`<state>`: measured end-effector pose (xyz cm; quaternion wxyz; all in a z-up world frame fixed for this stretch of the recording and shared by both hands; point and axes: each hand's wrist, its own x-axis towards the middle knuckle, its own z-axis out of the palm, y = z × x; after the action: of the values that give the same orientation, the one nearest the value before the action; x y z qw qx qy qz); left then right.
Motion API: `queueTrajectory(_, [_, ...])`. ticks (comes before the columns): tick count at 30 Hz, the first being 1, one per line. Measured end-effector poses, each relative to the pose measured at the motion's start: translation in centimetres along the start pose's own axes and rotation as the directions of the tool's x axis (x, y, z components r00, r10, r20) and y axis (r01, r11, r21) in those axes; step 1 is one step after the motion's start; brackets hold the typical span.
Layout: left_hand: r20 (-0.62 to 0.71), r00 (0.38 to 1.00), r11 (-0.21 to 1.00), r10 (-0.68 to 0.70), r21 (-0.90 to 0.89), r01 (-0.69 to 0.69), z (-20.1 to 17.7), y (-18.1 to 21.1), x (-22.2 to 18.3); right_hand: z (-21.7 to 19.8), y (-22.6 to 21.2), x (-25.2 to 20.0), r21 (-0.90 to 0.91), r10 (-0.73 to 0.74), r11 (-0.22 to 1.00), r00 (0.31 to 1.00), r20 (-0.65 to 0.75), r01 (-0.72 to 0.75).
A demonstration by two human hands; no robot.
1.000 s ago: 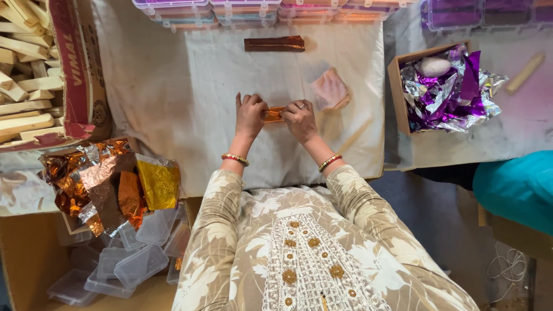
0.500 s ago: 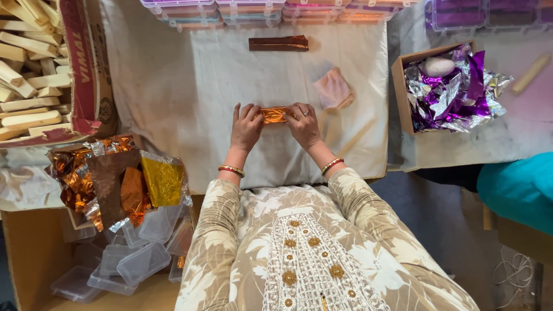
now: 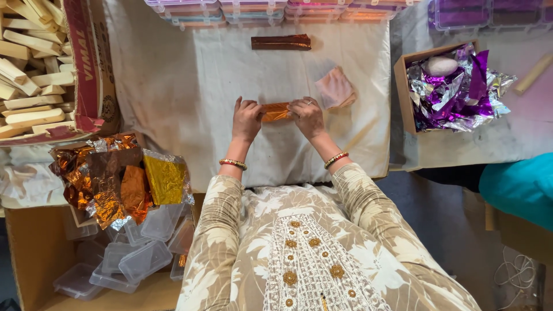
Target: Packaging wooden blocks by wrapping them in paper and foil before placing them into containers.
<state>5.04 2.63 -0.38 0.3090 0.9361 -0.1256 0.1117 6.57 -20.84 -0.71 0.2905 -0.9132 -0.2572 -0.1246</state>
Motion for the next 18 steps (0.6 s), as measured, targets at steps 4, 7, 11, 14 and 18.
queueTrajectory(4, [-0.033,0.999,1.0,-0.025,0.008,0.026,0.6,-0.1,0.3,-0.8,-0.9,0.4,-0.044,0.025,0.999,1.0,-0.002,-0.025])
queueTrajectory(7, [-0.048,0.998,0.999,-0.052,0.001,0.052,0.9,-0.1,0.4,-1.9,-1.6,0.5,-0.122,-0.093,0.988,0.996,-0.01,0.091])
queueTrajectory(11, [-0.046,0.996,0.997,-0.07,0.01,0.071,1.2,-0.1,0.5,-2.1,-1.8,0.4,-0.096,-0.092,0.991,0.996,-0.001,0.092])
queueTrajectory(14, [-0.039,0.997,0.997,-0.069,0.022,0.07,1.0,-0.1,0.8,-1.6,-1.4,0.6,-0.098,-0.051,0.994,0.999,0.017,0.053])
queueTrajectory(18, [-0.021,0.999,0.998,-0.03,0.057,0.031,0.7,-0.1,0.7,-1.6,-1.5,1.3,-0.104,-0.014,0.994,1.0,0.02,0.016])
